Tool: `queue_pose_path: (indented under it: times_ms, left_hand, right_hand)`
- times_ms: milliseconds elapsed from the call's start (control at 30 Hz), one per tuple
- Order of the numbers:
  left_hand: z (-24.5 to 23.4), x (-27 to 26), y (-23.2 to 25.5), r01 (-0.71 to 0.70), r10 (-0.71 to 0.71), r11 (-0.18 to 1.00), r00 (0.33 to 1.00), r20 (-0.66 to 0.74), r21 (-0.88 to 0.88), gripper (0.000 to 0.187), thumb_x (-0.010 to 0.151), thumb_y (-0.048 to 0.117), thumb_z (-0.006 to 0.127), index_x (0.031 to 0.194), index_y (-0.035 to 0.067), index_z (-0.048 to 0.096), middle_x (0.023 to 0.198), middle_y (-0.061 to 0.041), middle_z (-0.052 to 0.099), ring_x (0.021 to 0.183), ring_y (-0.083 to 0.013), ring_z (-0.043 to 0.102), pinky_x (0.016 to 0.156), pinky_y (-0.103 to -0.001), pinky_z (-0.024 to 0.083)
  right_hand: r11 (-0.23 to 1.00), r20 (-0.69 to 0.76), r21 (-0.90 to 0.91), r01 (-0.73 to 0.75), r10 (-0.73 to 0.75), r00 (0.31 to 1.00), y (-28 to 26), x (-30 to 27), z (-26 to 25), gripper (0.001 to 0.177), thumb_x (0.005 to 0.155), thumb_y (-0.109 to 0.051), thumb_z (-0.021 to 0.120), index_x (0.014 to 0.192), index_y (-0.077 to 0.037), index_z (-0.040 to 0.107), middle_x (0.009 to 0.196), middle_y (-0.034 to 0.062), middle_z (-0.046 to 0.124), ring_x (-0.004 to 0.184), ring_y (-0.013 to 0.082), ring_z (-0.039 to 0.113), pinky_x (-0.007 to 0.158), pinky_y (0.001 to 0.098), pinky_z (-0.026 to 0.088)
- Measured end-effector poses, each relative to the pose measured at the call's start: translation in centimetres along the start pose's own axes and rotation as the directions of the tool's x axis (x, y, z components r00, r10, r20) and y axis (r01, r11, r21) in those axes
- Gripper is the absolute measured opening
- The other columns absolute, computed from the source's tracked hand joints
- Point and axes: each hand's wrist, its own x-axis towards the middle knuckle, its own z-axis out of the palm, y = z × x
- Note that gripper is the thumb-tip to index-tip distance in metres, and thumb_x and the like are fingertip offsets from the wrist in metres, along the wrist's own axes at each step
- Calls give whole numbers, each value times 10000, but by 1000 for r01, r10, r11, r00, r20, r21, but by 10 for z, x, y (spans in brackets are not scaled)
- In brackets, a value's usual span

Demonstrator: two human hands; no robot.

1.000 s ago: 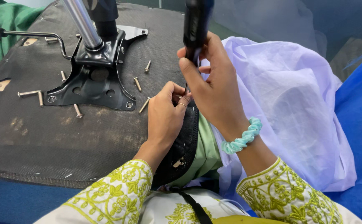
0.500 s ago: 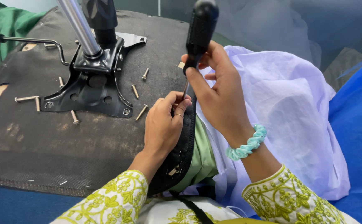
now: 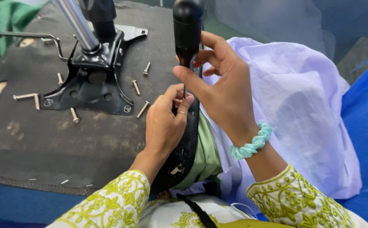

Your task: The person uses a screwdriver to fasten screws into the underside of an overturned chair seat. They hold the seat with one hand and turn the screwdriver with the other, securing the seat to the chair base.

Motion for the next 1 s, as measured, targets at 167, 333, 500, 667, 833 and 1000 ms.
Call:
queue_pose_path:
  times_ms: [167,333,500,667,833,1000]
  left_hand:
    - [4,1,-4,102,-104,991,994,16,83,145,934,216,725,979,79,731,787,-126,698,713,-277,673,657,-389,510]
    - [0,2,-1,100,-102,991,995,22,89,147,928,204,719,985,69,715,784,-127,698,711,-277,677,659,-388,515]
    - [-2,4,4,89,-90,996,995,34,12,232,928,165,685,1140,71,690,896,-119,743,774,-248,726,707,-347,547]
    - [-1,5,4,162,-160,987,985,69,-15,173,925,167,713,1078,92,741,884,-97,787,755,-214,769,708,-313,566]
    - [1,5,-3,160,-156,986,985,74,-49,138,913,156,726,1021,71,730,857,-81,784,752,-202,777,694,-317,568]
    - [-1,4,-9,-86,73,985,993,93,147,90,968,88,685,1019,18,711,819,-140,713,749,-326,677,656,-399,494]
  right_hand:
    - [997,-1,23,-71,71,997,0,-7,6,246,974,-217,755,1172,-86,687,1046,-58,708,930,40,644,764,219,507]
    - [981,-28,-190,47,-54,998,3,-4,2,312,876,-257,890,1082,-68,754,943,-2,646,862,109,552,738,258,480]
    - [986,-106,-144,87,-103,989,5,-1,3,346,924,-229,840,1196,-52,722,1053,-14,719,926,97,615,796,261,482]
    - [998,-78,-60,-19,14,997,6,-8,0,239,972,-227,781,1155,-82,730,1024,-41,728,913,83,618,776,256,473]
    - [988,-78,-151,19,-31,996,11,-10,-1,306,924,-245,865,1153,-89,736,1013,-18,682,893,89,602,774,256,493]
    - [995,-70,-69,66,-71,995,8,-15,4,401,975,-190,829,1307,-57,645,1141,-14,731,1063,83,655,920,262,487]
